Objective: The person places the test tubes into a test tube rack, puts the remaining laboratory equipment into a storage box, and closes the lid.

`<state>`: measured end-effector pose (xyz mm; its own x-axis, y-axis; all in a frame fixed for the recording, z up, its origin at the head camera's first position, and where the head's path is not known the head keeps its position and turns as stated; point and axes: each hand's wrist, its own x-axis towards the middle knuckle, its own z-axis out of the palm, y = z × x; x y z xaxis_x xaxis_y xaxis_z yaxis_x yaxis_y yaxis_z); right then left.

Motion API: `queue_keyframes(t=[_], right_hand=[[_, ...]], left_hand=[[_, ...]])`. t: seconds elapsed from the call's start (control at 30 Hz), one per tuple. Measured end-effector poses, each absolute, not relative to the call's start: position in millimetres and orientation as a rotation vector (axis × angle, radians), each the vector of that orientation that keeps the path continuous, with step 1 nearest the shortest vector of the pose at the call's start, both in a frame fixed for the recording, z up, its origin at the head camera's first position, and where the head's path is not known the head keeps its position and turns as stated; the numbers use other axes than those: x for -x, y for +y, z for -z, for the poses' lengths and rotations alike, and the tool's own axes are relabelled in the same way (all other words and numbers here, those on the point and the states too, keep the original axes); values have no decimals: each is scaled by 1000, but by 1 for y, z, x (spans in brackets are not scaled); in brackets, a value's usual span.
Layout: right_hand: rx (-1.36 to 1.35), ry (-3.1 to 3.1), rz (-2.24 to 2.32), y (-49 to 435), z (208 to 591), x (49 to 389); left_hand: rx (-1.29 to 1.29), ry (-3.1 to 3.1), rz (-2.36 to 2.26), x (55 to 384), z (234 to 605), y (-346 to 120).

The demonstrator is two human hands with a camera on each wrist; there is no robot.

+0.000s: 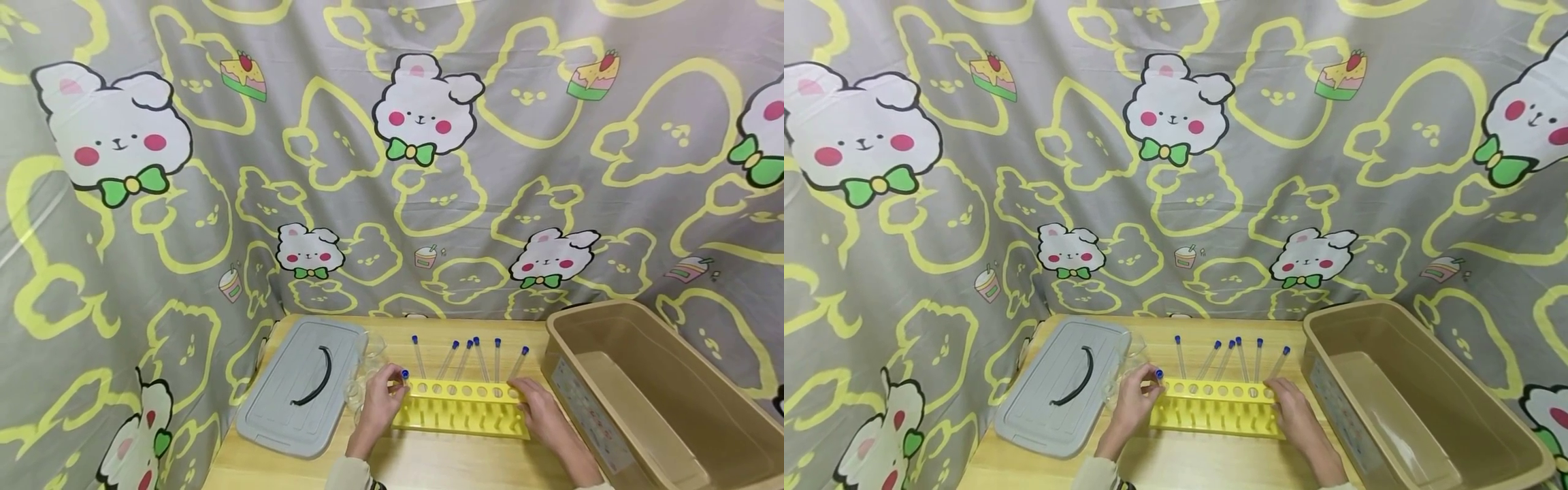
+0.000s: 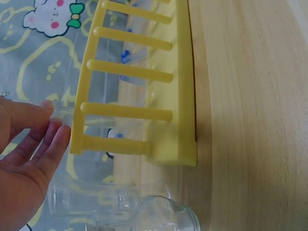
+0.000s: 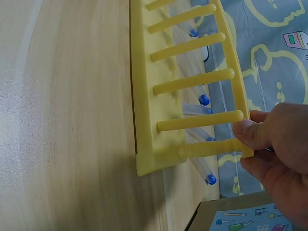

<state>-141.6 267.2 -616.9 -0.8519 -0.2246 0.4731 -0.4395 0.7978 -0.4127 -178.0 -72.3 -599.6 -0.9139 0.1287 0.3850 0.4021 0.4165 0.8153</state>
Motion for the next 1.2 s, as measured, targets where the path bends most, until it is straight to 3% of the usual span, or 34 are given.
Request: queue_keyframes(t=[0.8,1.2], right_hand=[[-451,-2626,-809,268,617,140],[-460,-2579,-775,267,616,139]], left_hand=[[452,-2468,1566,179,586,-78],[396,-2424,1527,207,556,-78]])
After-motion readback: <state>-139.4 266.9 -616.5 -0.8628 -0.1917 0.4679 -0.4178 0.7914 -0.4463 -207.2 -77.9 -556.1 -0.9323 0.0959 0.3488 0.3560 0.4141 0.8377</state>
